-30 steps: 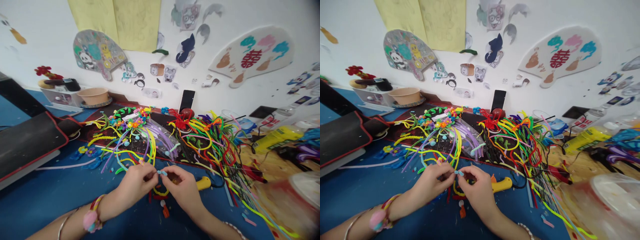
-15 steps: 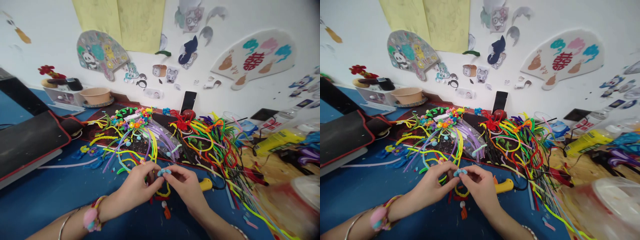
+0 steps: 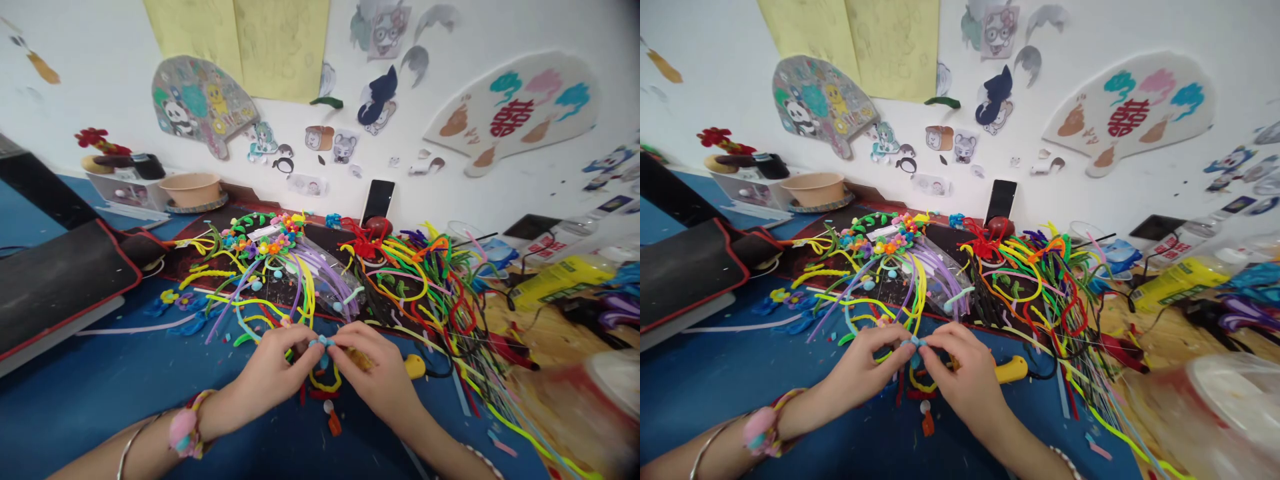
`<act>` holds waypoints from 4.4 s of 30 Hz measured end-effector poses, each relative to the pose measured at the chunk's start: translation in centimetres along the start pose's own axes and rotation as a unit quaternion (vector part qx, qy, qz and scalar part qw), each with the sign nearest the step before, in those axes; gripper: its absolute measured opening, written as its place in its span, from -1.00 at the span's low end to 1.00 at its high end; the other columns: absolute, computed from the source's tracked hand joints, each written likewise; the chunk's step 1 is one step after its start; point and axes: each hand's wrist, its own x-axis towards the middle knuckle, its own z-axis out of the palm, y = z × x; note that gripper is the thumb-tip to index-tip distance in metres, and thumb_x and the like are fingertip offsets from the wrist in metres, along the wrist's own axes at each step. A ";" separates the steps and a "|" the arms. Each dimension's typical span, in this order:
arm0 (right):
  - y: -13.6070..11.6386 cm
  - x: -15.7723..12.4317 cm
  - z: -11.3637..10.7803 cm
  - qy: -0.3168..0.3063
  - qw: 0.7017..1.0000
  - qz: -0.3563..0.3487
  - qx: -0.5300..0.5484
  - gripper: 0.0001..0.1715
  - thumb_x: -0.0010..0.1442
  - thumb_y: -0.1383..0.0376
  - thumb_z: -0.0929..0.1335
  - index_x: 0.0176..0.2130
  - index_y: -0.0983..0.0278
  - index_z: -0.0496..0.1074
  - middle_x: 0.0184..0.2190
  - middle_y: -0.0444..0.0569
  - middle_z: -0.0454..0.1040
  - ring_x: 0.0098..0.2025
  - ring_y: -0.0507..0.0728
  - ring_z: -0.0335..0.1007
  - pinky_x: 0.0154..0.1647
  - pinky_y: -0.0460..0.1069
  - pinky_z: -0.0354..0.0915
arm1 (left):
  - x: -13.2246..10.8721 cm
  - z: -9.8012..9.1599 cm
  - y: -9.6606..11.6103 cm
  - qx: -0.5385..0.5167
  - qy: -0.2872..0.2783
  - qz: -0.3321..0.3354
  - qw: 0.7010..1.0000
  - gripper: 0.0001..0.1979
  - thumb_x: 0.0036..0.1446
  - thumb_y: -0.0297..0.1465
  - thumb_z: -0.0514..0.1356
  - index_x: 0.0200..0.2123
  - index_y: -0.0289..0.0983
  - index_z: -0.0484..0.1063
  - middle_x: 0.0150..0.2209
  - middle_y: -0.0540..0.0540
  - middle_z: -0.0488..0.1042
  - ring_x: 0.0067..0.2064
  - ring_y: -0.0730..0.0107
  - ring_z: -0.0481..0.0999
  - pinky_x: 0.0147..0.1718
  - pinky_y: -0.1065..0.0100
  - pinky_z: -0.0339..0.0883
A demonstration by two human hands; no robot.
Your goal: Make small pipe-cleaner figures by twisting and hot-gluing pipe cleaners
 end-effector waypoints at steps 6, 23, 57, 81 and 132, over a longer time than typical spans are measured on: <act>0.1 -0.8 1.0 0.046 0.977 -0.147 -0.149 -0.84 0.17 0.46 0.31 -0.32 0.30 0.49 -0.44 -0.01 0.47 -0.36 0.10 0.38 -0.33 -0.01 0.37 | 0.0 0.5 -0.4 0.009 0.005 -0.012 1.000 -0.74 0.17 -0.39 0.04 -0.54 -0.30 0.38 -0.55 -0.01 0.42 -0.48 0.44 0.34 -0.44 0.42 0.17; -0.5 -0.4 1.0 0.001 0.999 0.050 -0.020 -0.84 0.15 0.39 0.32 -0.47 0.27 0.39 -0.53 -0.14 0.42 -0.48 0.01 0.35 -0.45 -0.13 0.25 | -0.1 0.8 -0.6 -0.177 0.079 -0.048 0.980 -0.82 0.12 -0.37 0.15 -0.25 -0.31 0.50 -0.39 -0.07 0.52 -0.43 0.41 0.49 -0.41 0.42 0.35; -0.5 -1.2 2.6 0.101 0.954 -0.140 -0.244 -0.74 0.26 0.48 0.20 -0.41 0.36 0.38 -0.54 -0.01 0.39 -0.46 0.09 0.38 -0.42 -0.03 0.36 | -1.2 2.7 -0.7 -0.223 0.029 -0.095 0.970 -0.66 0.21 -0.26 0.07 -0.02 -0.22 0.47 0.00 -0.07 0.50 0.03 0.21 0.45 0.07 0.27 0.29; 0.7 -1.2 0.4 -0.006 0.972 -0.180 -0.149 -0.60 0.21 0.51 0.18 -0.04 0.30 0.42 -0.23 0.04 0.51 -0.18 0.08 0.46 -0.17 -0.10 0.42 | -1.4 1.3 -0.1 -0.555 -0.082 -0.220 0.798 -0.75 0.21 -0.28 -0.03 -0.23 -0.31 0.33 -0.44 -0.04 0.43 -0.59 0.51 0.42 -0.54 0.44 0.18; 0.8 0.3 -2.3 0.064 0.969 -0.188 -0.144 -0.71 0.20 0.49 0.21 -0.25 0.28 0.47 -0.32 0.03 0.49 -0.26 0.09 0.44 -0.29 -0.03 0.42 | 5.8 -10.3 -1.7 0.166 0.215 -0.037 0.962 -0.74 0.17 -0.24 0.04 -0.39 -0.28 0.40 -0.46 -0.02 0.46 -0.42 0.39 0.45 -0.42 0.45 0.26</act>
